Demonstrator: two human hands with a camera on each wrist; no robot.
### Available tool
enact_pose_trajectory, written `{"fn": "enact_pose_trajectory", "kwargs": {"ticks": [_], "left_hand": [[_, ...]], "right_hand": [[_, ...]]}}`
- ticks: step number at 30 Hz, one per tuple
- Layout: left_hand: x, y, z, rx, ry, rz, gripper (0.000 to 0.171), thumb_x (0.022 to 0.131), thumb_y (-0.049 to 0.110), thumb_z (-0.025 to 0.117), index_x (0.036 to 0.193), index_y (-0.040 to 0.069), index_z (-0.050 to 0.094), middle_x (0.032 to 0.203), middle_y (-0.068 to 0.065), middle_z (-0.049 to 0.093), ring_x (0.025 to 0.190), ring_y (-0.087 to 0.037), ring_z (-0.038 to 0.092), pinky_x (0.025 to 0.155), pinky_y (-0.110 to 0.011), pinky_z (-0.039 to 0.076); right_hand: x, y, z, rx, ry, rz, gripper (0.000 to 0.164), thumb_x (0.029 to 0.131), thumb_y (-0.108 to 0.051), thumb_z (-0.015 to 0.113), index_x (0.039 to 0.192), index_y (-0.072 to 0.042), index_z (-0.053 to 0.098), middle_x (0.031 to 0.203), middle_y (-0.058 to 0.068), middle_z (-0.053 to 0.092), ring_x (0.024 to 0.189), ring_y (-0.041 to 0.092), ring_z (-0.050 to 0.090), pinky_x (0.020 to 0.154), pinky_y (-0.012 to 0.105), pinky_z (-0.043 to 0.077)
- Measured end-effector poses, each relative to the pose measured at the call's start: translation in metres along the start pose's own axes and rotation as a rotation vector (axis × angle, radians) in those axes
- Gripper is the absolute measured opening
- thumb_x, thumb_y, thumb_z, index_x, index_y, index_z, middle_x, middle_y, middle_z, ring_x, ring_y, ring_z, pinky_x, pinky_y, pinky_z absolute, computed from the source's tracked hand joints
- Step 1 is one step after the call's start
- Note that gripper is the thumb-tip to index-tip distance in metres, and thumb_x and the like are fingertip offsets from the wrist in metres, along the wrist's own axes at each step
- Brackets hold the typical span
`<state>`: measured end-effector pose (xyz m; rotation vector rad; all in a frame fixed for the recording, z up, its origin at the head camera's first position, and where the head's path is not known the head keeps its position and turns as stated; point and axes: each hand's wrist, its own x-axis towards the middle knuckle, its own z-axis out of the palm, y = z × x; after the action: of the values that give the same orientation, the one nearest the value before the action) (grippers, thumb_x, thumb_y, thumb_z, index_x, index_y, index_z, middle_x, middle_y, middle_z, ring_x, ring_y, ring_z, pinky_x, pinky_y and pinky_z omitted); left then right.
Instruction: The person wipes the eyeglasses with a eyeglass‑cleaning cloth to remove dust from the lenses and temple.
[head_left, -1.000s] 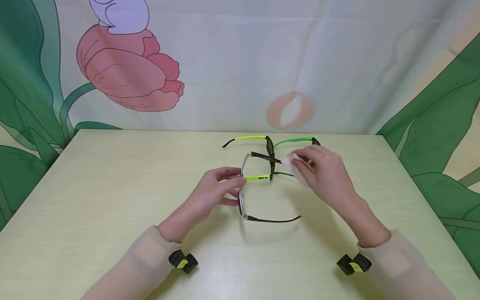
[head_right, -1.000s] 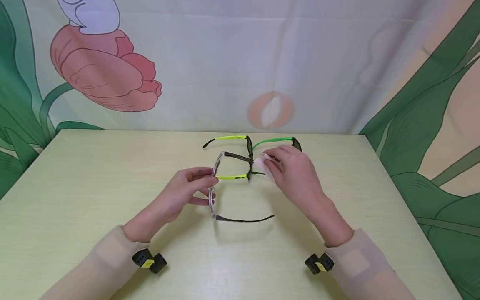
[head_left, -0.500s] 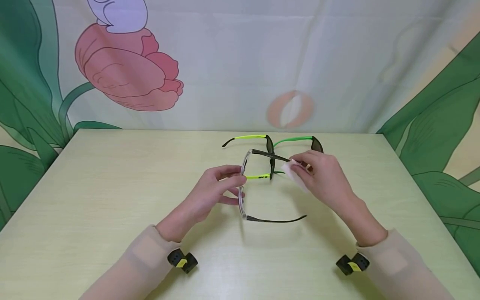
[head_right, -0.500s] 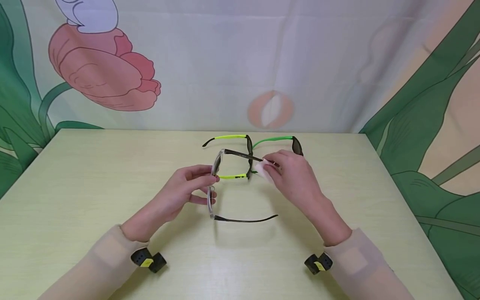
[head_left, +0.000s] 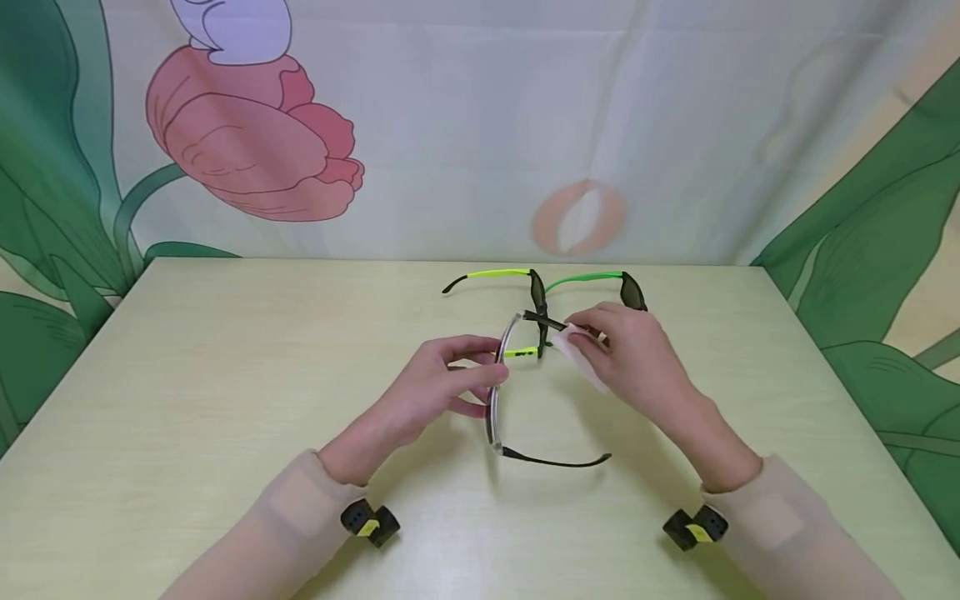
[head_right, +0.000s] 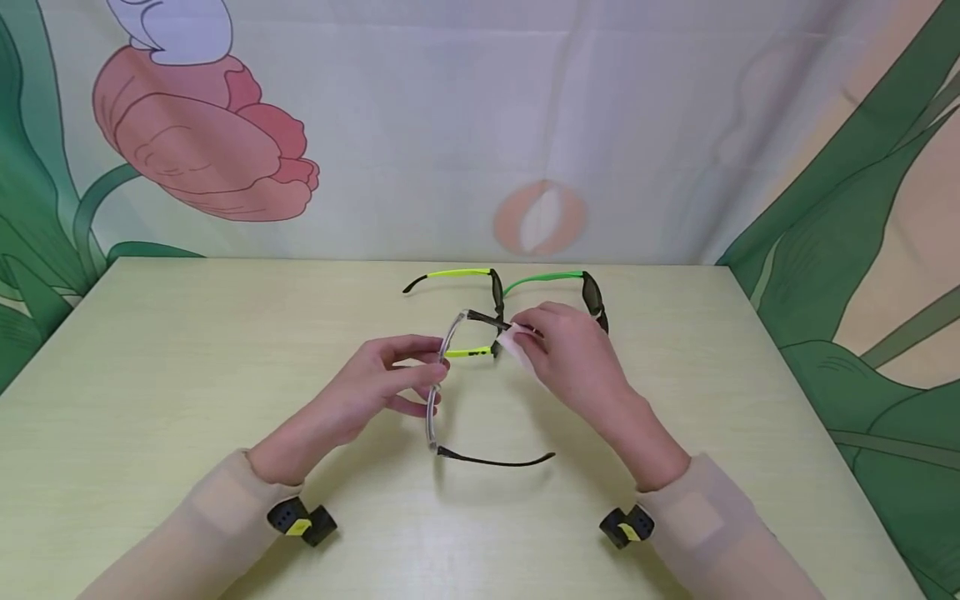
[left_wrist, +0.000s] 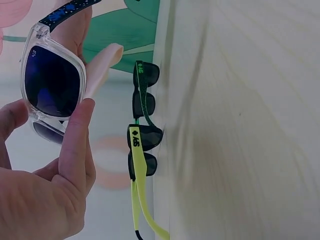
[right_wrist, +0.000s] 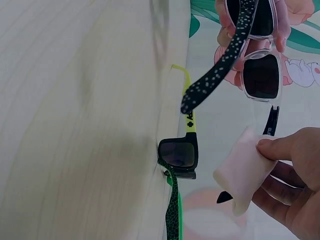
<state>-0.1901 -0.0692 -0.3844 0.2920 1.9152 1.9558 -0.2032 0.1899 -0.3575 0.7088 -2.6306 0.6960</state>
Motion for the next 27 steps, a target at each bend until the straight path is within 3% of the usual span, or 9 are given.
{"fn": "enact_pose_trajectory", "kwargs": {"ticks": [15, 27], "left_hand": [[-0.005, 0.004, 0.013, 0.046, -0.032, -0.023, 0.045, 0.092, 0.012, 0.076, 0.134, 0.000, 0.062, 0.111, -0.012, 0.064, 0.077, -0.018, 0.065, 0.073, -0.045, 0.063], [-0.005, 0.004, 0.011, 0.019, 0.010, -0.011, 0.051, 0.093, 0.010, 0.074, 0.139, -0.003, 0.058, 0.111, -0.014, 0.061, 0.075, -0.019, 0.066, 0.073, -0.045, 0.063]], "right_hand": [[0.003, -0.016, 0.001, 0.005, 0.009, -0.068, 0.016, 0.091, -0.007, 0.080, 0.105, -0.001, 0.077, 0.095, 0.007, 0.074, 0.080, 0.020, 0.067, 0.068, 0.037, 0.056], [-0.002, -0.006, 0.001, -0.003, 0.019, -0.033, 0.016, 0.091, -0.006, 0.079, 0.106, -0.002, 0.077, 0.097, 0.007, 0.074, 0.079, 0.019, 0.066, 0.069, 0.037, 0.055]]}}
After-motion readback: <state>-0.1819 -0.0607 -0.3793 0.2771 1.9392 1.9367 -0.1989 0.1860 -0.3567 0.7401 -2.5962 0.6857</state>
